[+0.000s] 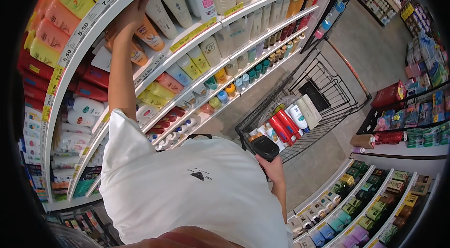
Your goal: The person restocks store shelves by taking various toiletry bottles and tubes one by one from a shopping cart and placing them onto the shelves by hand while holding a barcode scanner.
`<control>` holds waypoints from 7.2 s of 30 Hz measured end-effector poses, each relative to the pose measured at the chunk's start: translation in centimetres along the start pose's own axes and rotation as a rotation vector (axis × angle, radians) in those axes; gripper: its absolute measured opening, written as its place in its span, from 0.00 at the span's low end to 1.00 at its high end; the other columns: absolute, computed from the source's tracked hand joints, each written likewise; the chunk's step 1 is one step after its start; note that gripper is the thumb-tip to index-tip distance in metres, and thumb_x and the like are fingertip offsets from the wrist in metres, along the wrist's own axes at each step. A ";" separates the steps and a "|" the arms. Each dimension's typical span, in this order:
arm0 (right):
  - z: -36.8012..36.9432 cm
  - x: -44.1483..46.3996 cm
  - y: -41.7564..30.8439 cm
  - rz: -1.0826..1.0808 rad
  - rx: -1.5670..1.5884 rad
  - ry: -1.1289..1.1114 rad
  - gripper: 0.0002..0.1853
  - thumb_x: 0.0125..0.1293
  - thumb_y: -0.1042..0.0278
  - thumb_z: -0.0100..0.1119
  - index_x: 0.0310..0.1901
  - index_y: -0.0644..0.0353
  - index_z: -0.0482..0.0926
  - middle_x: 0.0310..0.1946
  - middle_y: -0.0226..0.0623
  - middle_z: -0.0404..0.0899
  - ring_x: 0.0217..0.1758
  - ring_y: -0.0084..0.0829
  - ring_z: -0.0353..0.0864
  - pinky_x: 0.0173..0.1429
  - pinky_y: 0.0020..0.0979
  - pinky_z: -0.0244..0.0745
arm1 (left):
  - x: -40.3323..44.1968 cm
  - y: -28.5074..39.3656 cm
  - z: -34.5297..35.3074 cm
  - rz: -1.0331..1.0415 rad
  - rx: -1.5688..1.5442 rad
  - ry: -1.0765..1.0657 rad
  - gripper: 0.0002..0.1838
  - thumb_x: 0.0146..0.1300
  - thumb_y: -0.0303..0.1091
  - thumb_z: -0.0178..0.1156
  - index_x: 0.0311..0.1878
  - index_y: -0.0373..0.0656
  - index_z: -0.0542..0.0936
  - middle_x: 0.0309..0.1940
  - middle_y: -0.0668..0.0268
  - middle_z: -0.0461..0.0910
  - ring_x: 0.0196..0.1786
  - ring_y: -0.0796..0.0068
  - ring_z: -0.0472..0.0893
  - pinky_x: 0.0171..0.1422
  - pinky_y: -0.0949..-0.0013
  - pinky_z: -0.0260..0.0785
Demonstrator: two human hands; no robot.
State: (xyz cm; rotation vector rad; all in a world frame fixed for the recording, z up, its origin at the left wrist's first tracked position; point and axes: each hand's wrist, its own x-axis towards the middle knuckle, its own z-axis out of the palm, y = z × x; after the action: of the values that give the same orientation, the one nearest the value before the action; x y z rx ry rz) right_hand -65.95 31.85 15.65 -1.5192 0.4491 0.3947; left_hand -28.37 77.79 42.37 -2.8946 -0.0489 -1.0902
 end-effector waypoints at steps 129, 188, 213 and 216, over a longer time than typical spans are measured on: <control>-3.3 -9.5 10.7 0.465 0.132 0.463 0.18 0.59 0.61 0.75 0.45 0.65 0.85 0.32 0.45 0.87 0.33 0.23 0.81 0.43 0.34 0.79 | -47.8 49.5 31.5 1.241 -0.500 -0.897 0.37 0.60 0.44 0.69 0.72 0.54 0.69 0.69 0.62 0.69 0.72 0.62 0.67 0.71 0.43 0.61; -6.7 -5.3 -10.8 -0.098 0.368 -0.274 0.13 0.65 0.73 0.66 0.49 0.64 0.77 0.21 0.34 0.78 0.18 0.24 0.77 0.25 0.27 0.75 | -29.5 31.7 -1.9 -0.298 -2.140 -1.087 0.42 0.62 0.58 0.53 0.67 0.30 0.71 0.44 0.59 0.82 0.44 0.71 0.82 0.50 0.68 0.76; -3.7 -4.1 -3.9 -0.101 0.383 0.150 0.11 0.67 0.73 0.64 0.49 0.62 0.75 0.24 0.33 0.74 0.22 0.26 0.74 0.27 0.29 0.71 | -7.5 13.2 8.1 -0.449 -0.431 0.156 0.45 0.50 0.66 0.73 0.55 0.34 0.70 0.41 0.44 0.82 0.45 0.41 0.84 0.49 0.47 0.77; -3.1 -4.2 -4.9 -0.092 0.330 0.172 0.11 0.67 0.74 0.64 0.49 0.62 0.75 0.24 0.32 0.74 0.23 0.26 0.74 0.28 0.28 0.71 | -7.5 13.0 9.3 -0.453 -0.396 0.154 0.46 0.51 0.68 0.71 0.53 0.33 0.70 0.38 0.44 0.83 0.43 0.42 0.84 0.47 0.48 0.77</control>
State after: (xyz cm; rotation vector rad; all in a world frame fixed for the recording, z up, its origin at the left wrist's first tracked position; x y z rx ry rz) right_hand -67.12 28.83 22.00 -1.2504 0.5482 0.1098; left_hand -27.28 65.19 29.97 -3.2227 -0.5707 -1.5458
